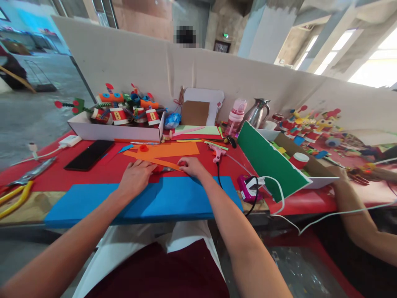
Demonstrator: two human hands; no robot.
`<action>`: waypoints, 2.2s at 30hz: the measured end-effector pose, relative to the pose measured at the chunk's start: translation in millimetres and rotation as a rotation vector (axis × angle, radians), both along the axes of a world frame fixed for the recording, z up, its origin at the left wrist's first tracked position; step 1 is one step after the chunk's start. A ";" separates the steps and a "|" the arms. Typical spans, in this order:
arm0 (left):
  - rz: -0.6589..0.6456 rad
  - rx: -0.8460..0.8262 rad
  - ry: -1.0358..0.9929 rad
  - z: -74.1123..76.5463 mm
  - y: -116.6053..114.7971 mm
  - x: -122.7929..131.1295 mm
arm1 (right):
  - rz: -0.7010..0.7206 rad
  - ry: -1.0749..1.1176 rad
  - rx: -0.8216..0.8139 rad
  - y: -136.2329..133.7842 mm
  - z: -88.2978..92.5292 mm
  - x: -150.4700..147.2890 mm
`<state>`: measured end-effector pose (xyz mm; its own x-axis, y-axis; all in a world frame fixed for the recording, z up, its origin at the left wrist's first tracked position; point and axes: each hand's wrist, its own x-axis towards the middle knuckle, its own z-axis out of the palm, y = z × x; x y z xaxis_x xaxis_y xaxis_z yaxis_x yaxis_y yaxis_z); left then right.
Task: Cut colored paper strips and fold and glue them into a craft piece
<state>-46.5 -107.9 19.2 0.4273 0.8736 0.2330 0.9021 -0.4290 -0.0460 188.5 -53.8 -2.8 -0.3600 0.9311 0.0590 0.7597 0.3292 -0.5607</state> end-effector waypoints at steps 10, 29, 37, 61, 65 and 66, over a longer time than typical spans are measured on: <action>-0.011 -0.019 -0.020 -5.6 2.0 5.2 | 0.174 -0.039 0.087 -5.9 -8.5 25.4; -0.075 -0.062 -0.003 -2.7 3.3 15.0 | 0.187 0.023 0.038 0.6 -14.5 27.1; -0.070 -0.077 -0.016 -3.8 1.2 17.4 | 0.183 0.025 0.032 3.7 -13.7 26.5; -0.058 -0.092 0.017 0.6 -0.4 22.7 | 0.358 -0.019 -0.173 19.4 10.1 35.9; -0.076 -0.091 0.020 1.6 0.0 25.9 | 0.372 -0.019 -0.208 21.4 11.5 37.1; -0.082 -0.090 0.016 1.8 -0.2 26.9 | 0.369 -0.016 -0.208 21.3 11.1 37.1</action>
